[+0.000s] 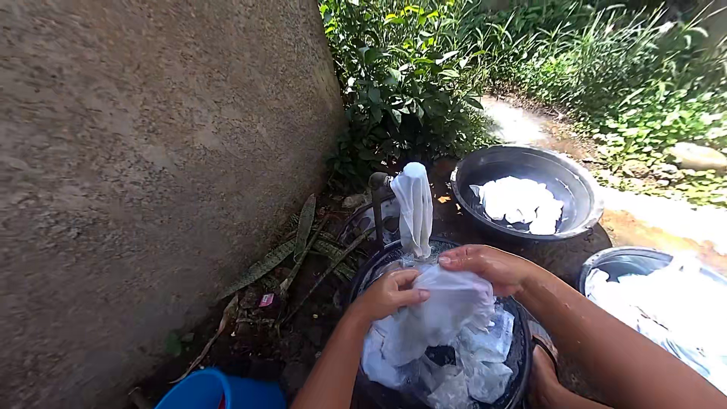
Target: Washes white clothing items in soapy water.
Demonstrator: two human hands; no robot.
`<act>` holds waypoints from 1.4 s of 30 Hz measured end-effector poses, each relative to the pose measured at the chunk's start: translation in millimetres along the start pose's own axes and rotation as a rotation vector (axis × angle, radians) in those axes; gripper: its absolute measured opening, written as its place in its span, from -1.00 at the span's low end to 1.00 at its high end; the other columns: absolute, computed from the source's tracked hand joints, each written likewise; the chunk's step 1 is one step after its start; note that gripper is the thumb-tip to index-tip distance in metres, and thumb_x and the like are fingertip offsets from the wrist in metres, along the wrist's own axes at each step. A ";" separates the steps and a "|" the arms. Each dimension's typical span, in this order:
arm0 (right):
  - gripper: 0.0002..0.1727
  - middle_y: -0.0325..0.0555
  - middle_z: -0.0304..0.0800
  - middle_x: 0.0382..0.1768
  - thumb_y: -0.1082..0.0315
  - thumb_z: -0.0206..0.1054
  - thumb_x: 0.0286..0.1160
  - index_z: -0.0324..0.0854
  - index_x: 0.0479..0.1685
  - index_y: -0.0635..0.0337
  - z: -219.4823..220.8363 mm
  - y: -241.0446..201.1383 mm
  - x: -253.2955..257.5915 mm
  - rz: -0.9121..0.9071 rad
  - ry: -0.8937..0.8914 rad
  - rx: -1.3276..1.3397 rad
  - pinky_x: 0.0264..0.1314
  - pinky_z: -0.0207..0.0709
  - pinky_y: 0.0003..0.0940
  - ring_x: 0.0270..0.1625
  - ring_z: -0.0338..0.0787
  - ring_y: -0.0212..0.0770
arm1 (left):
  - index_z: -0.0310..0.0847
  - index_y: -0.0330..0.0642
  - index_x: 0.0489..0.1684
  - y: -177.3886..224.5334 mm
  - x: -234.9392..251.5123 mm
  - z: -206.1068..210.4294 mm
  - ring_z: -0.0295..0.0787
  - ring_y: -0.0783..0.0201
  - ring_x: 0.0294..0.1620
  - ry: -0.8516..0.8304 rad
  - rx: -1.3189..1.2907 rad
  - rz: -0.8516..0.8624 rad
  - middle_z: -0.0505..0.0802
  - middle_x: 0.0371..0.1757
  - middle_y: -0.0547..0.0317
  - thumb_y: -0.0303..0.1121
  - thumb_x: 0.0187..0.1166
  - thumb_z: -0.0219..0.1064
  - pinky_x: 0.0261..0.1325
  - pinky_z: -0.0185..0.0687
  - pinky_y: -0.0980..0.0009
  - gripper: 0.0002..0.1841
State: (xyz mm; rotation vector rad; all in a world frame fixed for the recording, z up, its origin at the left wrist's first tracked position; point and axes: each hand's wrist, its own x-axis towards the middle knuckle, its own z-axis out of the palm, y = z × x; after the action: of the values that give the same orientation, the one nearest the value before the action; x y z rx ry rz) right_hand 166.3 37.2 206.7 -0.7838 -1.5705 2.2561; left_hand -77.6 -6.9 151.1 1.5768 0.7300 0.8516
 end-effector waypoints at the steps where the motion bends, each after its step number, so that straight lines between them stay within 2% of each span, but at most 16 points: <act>1: -0.77 -0.39 0.82 -0.32 0.22 0.05 0.77 0.63 -0.14 -0.01 -6.2 -2.5 -5.4 0.010 -0.077 -0.092 -0.16 0.73 -0.56 -0.26 0.80 -0.54 | 0.67 -0.05 -0.43 9.4 0.7 -6.7 0.68 0.65 -0.28 0.000 -0.058 0.070 0.76 -0.37 0.52 -0.40 0.48 0.31 -0.14 0.62 0.59 -0.91; 3: -0.56 -0.44 0.77 -0.17 -0.13 0.02 0.78 0.62 0.08 -0.01 -11.3 -7.2 -16.7 0.148 -0.186 -0.433 0.05 0.67 -0.52 -0.09 0.76 -0.59 | 0.67 0.12 -0.56 29.3 -0.9 -15.4 0.59 0.75 -0.39 -0.104 -0.177 0.164 0.70 -0.49 0.68 -0.28 0.56 0.26 -0.28 0.48 0.70 -0.77; 5: -0.14 -0.06 0.81 0.04 -0.40 -0.23 0.73 0.69 0.26 0.17 -5.0 -2.2 -20.7 0.430 -0.170 -0.731 0.31 0.56 -0.06 0.15 0.77 -0.24 | 0.66 0.20 -0.65 38.7 -6.4 -17.0 0.54 0.78 -0.48 -0.274 -0.170 -0.005 0.66 -0.59 0.72 -0.08 0.73 0.07 -0.38 0.40 0.71 -0.58; 7: -0.09 0.34 0.75 0.23 -0.33 -0.27 0.80 0.67 0.31 0.36 -4.2 27.1 -11.8 0.647 -0.177 -0.971 0.46 0.32 0.39 0.39 0.68 0.23 | 0.51 -0.05 -0.69 27.5 -7.3 -15.0 0.52 0.43 -0.57 -0.433 0.253 -0.421 0.58 -0.65 0.34 -0.11 0.81 -0.14 -0.44 0.44 0.41 -0.46; 8: -0.17 0.45 0.70 0.29 -0.22 -0.23 0.87 0.64 0.34 0.42 -7.4 48.4 -5.0 0.709 -0.208 -1.112 0.49 0.26 0.50 0.47 0.62 0.37 | 0.61 -0.40 -0.45 12.0 -4.4 -7.6 0.64 0.03 -0.32 -0.545 0.535 -0.646 0.68 -0.42 -0.12 -0.13 0.88 -0.13 -0.17 0.51 0.03 -0.42; 11: -0.19 0.50 0.46 0.55 -0.16 0.09 0.79 0.30 0.68 0.42 -0.3 104.6 10.1 0.790 -0.199 -1.299 0.67 0.18 0.38 0.67 0.40 0.42 | 0.59 -0.50 0.33 -60.6 -22.4 40.6 0.56 -0.40 0.49 -0.643 0.999 -0.968 0.66 0.39 -0.53 -0.13 0.75 0.23 0.51 0.36 -0.33 -0.49; 13: 0.05 0.55 0.14 0.71 -0.09 0.46 0.52 -0.02 0.88 0.23 4.0 144.3 22.7 0.753 -0.073 -1.253 0.72 0.10 0.39 0.75 0.16 0.52 | 0.00 -0.11 0.90 -104.6 -35.5 63.1 0.11 -0.54 0.75 -0.519 0.981 -0.955 0.14 0.79 -0.54 -0.33 0.52 0.48 0.68 0.13 -0.35 -0.09; 16: 0.38 0.52 -0.14 0.81 0.05 0.76 0.12 -0.24 0.96 -0.07 -2.3 208.8 37.3 0.701 0.084 -1.188 0.56 0.25 0.54 0.74 0.05 0.67 | -0.31 0.34 0.95 -155.8 -41.1 78.9 -0.03 -0.62 0.76 -0.337 0.891 -1.030 -0.12 0.89 -0.38 -0.46 0.33 0.58 0.59 0.27 -0.41 0.20; 20: 0.47 0.42 -0.15 0.84 0.10 0.84 -0.07 -0.23 0.96 -0.25 -12.3 251.8 56.3 0.706 0.223 -1.125 0.48 0.33 0.54 0.75 0.06 0.63 | -0.15 0.26 0.94 -201.0 -37.9 85.6 0.05 -0.58 0.74 -0.201 0.833 -1.145 0.01 0.86 -0.36 -0.38 0.18 0.71 0.46 0.41 -0.42 0.23; 25: -0.13 0.31 0.18 0.78 0.45 0.44 0.40 0.17 0.82 0.21 -14.6 276.5 83.2 0.685 0.273 -1.107 0.76 0.08 0.37 0.81 0.16 0.34 | 0.15 -0.14 0.84 -229.7 -31.9 96.6 0.15 -0.22 0.82 -0.076 0.876 -1.105 0.28 0.82 -0.19 -0.39 0.64 0.24 0.74 0.15 -0.21 -0.31; 28: -0.25 0.38 0.29 0.69 0.23 0.40 0.51 0.31 0.67 0.43 -17.2 242.2 90.8 0.916 0.153 -1.100 0.71 0.18 0.36 0.75 0.27 0.34 | 0.30 -0.40 0.69 -203.5 -14.0 89.1 0.23 -0.32 0.75 -0.346 0.857 -1.175 0.39 0.72 -0.35 -0.32 0.69 0.23 0.70 0.12 -0.33 -0.41; 31: -0.37 0.39 0.57 0.49 -0.08 0.25 0.69 0.60 0.49 0.24 -36.1 183.6 78.1 0.863 -0.168 -1.199 0.60 0.17 0.53 0.62 0.46 0.41 | 0.66 -0.43 0.30 -163.6 9.1 59.7 0.54 -0.31 0.54 -0.639 0.908 -1.205 0.67 0.46 -0.35 -0.14 0.63 0.35 0.49 0.38 -0.36 -0.51; 33: -0.25 0.40 0.70 0.34 -0.28 0.06 0.74 0.68 0.37 0.27 -51.0 141.8 50.5 0.739 -0.244 -1.128 0.55 0.22 0.52 0.51 0.59 0.38 | 0.67 -0.44 0.27 -116.1 18.6 32.6 0.53 -0.28 0.57 -0.663 0.922 -1.235 0.67 0.46 -0.36 0.19 0.71 0.14 0.51 0.35 -0.36 -0.29; 35: -0.28 0.34 0.82 0.04 -0.25 0.24 0.64 0.76 0.17 0.34 -54.8 96.1 17.8 0.610 -0.189 -1.021 0.38 0.42 0.42 0.21 0.77 0.27 | 0.64 -0.46 0.34 -66.0 17.8 1.3 0.50 -0.28 0.61 -0.523 0.866 -1.191 0.66 0.47 -0.40 0.48 0.62 -0.09 0.60 0.24 -0.37 -0.01; 38: -0.59 -0.06 0.64 -0.45 0.08 0.49 0.53 0.69 -0.27 0.36 -43.8 25.8 -21.1 0.401 -0.037 -0.963 -0.17 0.48 -0.15 -0.37 0.58 -0.25 | 0.73 -0.53 -0.03 2.0 6.7 -39.4 0.75 -0.26 0.16 -0.429 0.781 -0.818 0.82 0.00 -0.41 0.26 0.78 -0.06 0.34 0.45 -0.32 -0.17; 42: -0.77 -0.28 0.74 -0.58 0.24 0.57 0.39 0.74 -0.47 0.18 -3.9 -61.2 -63.6 0.087 0.167 -0.938 -0.34 0.57 -0.46 -0.48 0.70 -0.47 | 0.76 -0.26 -0.37 109.3 -1.7 -62.6 0.71 0.34 -0.39 -0.356 0.832 -0.404 0.81 -0.47 0.16 -0.11 0.76 0.24 -0.14 0.61 0.23 -0.60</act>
State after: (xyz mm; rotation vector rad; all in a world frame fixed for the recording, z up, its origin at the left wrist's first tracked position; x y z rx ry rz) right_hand 215.7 30.0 279.6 -1.2156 -2.5312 1.3471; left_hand -130.4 7.4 264.6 2.1155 1.1657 -0.0771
